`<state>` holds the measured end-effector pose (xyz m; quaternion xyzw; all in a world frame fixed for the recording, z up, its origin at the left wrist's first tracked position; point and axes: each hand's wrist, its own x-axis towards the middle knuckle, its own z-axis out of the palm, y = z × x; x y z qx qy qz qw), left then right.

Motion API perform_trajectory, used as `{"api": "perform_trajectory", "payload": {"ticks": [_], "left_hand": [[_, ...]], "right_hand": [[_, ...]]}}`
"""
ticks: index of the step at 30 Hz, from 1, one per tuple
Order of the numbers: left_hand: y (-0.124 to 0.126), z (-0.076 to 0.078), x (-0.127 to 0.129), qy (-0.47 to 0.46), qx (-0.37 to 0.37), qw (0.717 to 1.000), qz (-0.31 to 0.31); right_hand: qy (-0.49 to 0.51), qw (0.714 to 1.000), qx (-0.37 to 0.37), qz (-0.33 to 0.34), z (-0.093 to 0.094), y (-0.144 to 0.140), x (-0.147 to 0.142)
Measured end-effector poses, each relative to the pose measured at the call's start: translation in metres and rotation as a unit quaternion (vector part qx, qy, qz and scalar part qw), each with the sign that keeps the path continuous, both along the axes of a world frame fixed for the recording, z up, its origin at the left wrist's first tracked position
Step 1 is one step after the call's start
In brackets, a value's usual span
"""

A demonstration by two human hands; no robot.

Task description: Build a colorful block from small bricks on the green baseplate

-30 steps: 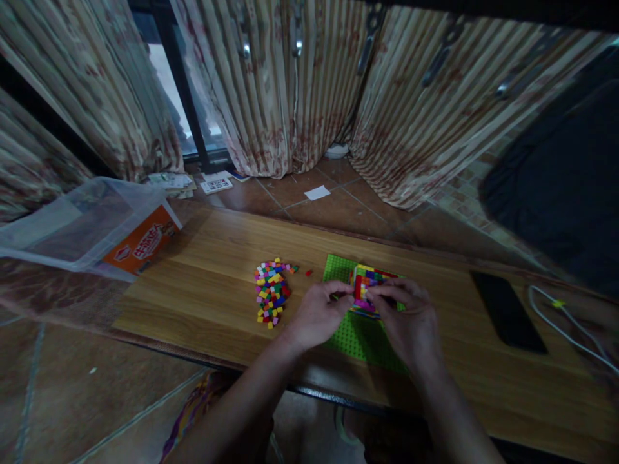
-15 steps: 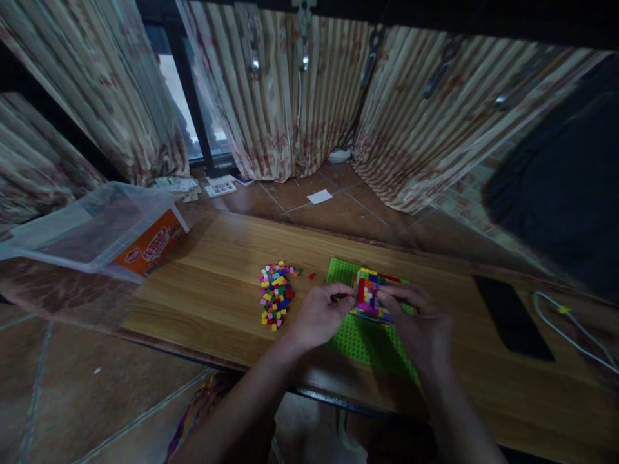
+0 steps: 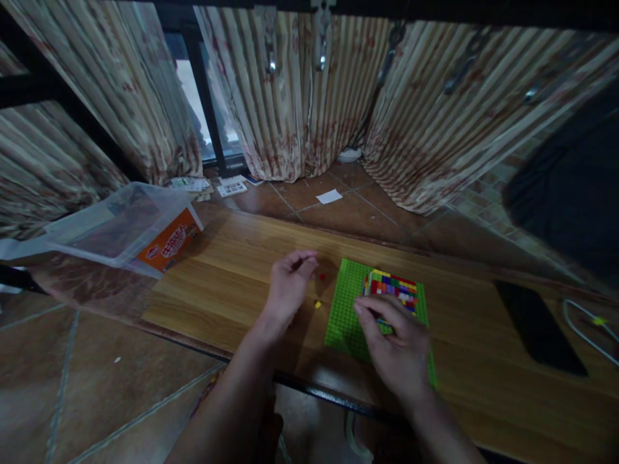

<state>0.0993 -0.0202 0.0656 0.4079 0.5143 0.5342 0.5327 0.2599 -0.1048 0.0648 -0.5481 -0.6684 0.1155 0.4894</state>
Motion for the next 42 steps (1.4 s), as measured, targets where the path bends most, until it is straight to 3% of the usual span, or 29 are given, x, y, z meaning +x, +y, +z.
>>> {"api": "perform_trajectory", "payload": {"ticks": [3, 6, 16, 22, 26, 33, 38, 42], "left_hand": [[0.004, 0.005, -0.01, -0.053, 0.0, 0.997, 0.054], [0.006, 0.006, -0.017, -0.089, -0.005, 0.993, 0.078], [0.001, 0.01, -0.024, -0.113, -0.008, 0.992, 0.062], [0.001, 0.011, -0.027, -0.109, -0.009, 0.992, 0.064], [0.001, 0.011, -0.026, -0.107, -0.01, 0.993, 0.055], [0.0, 0.008, -0.02, -0.076, -0.018, 0.996, 0.046], [-0.003, 0.007, -0.01, -0.053, -0.036, 0.998, 0.014], [-0.006, 0.005, 0.004, -0.026, -0.043, 0.999, -0.02]], "right_hand": [[-0.03, 0.997, -0.043, 0.052, -0.006, 0.003, -0.015], [-0.06, 0.995, -0.066, 0.048, -0.017, 0.013, -0.025], [-0.19, 0.978, -0.087, -0.005, -0.049, 0.064, -0.047], [-0.219, 0.971, -0.096, 0.015, -0.058, 0.075, -0.046], [-0.192, 0.976, -0.101, 0.019, -0.048, 0.066, -0.05], [-0.039, 0.996, -0.064, 0.04, -0.009, 0.026, -0.046], [0.065, 0.993, -0.1, -0.018, 0.003, 0.009, -0.011], [0.182, 0.97, -0.129, -0.092, 0.004, 0.008, 0.031]]}}
